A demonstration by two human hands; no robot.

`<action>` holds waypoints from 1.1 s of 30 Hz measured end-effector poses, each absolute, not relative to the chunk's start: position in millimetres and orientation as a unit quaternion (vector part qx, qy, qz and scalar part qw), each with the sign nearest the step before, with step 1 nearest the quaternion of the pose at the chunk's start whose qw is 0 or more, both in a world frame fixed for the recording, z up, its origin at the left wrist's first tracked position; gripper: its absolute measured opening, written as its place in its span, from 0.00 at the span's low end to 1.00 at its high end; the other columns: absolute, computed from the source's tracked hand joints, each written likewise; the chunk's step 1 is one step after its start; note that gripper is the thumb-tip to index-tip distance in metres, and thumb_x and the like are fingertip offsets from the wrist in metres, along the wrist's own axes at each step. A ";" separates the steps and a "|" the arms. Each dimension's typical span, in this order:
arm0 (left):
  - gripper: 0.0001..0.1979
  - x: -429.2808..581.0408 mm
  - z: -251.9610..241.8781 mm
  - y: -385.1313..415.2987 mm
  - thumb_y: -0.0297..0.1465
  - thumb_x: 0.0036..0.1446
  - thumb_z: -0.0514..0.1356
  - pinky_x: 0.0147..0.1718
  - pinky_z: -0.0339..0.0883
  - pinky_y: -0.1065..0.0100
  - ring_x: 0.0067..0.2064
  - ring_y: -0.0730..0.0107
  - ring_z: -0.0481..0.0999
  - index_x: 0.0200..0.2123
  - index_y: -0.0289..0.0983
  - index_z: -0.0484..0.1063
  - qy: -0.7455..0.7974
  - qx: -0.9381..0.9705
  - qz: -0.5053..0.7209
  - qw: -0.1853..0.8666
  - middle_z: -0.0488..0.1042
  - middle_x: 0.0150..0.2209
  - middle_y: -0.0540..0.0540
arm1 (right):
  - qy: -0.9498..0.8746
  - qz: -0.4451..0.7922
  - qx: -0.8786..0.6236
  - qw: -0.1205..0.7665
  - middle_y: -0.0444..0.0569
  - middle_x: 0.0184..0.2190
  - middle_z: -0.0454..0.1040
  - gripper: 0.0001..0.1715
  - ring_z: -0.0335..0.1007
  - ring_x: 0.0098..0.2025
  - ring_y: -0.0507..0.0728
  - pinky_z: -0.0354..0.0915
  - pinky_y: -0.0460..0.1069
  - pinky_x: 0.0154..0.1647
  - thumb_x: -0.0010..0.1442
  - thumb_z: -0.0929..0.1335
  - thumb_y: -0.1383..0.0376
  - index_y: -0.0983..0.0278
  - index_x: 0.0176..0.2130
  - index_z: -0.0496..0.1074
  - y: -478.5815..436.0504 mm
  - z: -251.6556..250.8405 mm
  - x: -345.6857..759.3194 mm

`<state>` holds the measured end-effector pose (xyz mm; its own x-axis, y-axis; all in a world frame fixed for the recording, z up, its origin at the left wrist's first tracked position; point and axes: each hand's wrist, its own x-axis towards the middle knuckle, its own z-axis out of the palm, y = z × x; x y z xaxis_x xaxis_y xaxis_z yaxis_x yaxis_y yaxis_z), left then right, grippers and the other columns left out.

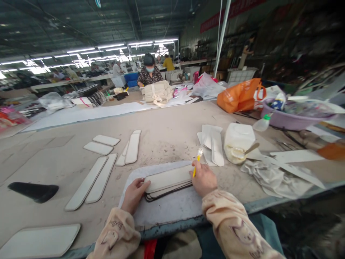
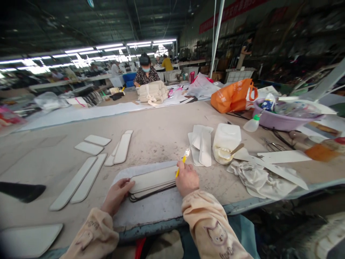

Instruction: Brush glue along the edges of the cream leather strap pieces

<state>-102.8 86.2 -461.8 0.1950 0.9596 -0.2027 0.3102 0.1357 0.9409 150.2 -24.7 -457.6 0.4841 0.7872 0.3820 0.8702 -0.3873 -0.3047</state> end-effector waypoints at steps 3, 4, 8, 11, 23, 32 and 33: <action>0.20 -100.9 -462.6 85.3 0.42 0.36 0.69 0.26 0.59 0.73 0.26 0.74 0.67 0.29 0.34 0.72 0.534 0.571 0.345 0.519 0.71 0.25 0.52 | -0.498 -0.090 -0.818 0.271 0.49 0.32 0.75 0.10 0.68 0.43 0.61 0.62 0.50 0.36 0.57 0.65 0.66 0.60 0.41 0.65 -27.6 -453.8 159.8; 0.20 -99.7 -461.3 84.3 0.42 0.37 0.69 0.27 0.60 0.73 0.28 0.74 0.68 0.28 0.34 0.72 0.526 0.561 0.368 0.522 0.71 0.25 0.52 | -0.496 -0.089 -0.813 0.292 0.49 0.33 0.75 0.09 0.68 0.43 0.61 0.63 0.51 0.38 0.57 0.65 0.66 0.60 0.41 0.65 -28.7 -452.2 163.8; 0.16 -91.0 -440.0 77.0 0.38 0.40 0.69 0.28 0.61 0.74 0.30 0.75 0.69 0.29 0.37 0.69 0.450 0.502 0.475 0.566 0.71 0.28 0.53 | -0.498 -0.039 -0.755 0.426 0.50 0.43 0.74 0.14 0.70 0.47 0.60 0.64 0.54 0.47 0.57 0.67 0.60 0.59 0.42 0.61 -33.2 -443.4 172.9; 0.14 -80.3 -408.7 69.5 0.35 0.41 0.68 0.29 0.63 0.74 0.30 0.75 0.70 0.29 0.38 0.67 0.380 0.458 0.544 0.592 0.72 0.28 0.54 | -0.548 0.045 -0.659 0.513 0.52 0.52 0.70 0.17 0.66 0.54 0.59 0.62 0.55 0.53 0.56 0.68 0.57 0.58 0.42 0.58 -35.3 -436.6 166.3; 0.14 -41.6 -319.2 77.5 0.36 0.46 0.66 0.36 0.69 0.64 0.37 0.64 0.78 0.32 0.40 0.65 0.289 0.454 0.579 0.613 0.77 0.29 0.51 | -0.512 0.191 -0.577 0.608 0.39 0.26 0.69 0.18 0.67 0.27 0.52 0.63 0.46 0.28 0.53 0.70 0.54 0.58 0.34 0.59 -35.8 -432.8 132.8; 0.15 -17.2 -356.5 87.1 0.34 0.44 0.67 0.39 0.71 0.67 0.41 0.64 0.77 0.36 0.36 0.70 0.352 0.367 0.587 0.630 0.78 0.37 0.45 | -0.432 0.170 -0.596 0.656 0.39 0.25 0.64 0.19 0.58 0.23 0.50 0.58 0.45 0.22 0.51 0.70 0.52 0.58 0.34 0.59 -41.0 -435.2 131.6; 0.14 -15.2 -360.7 86.7 0.33 0.45 0.67 0.40 0.71 0.67 0.43 0.64 0.77 0.35 0.36 0.70 0.345 0.350 0.589 0.641 0.78 0.38 0.45 | -0.432 0.168 -0.590 0.661 0.39 0.26 0.64 0.19 0.59 0.23 0.50 0.59 0.45 0.23 0.51 0.70 0.53 0.59 0.34 0.59 -41.0 -435.2 133.1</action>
<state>-15.2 86.7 -360.7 0.0672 0.9973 -0.0297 -0.5138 0.0601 0.8558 133.1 -41.0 -435.2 0.5704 0.7320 0.3726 0.2869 0.2475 -0.9254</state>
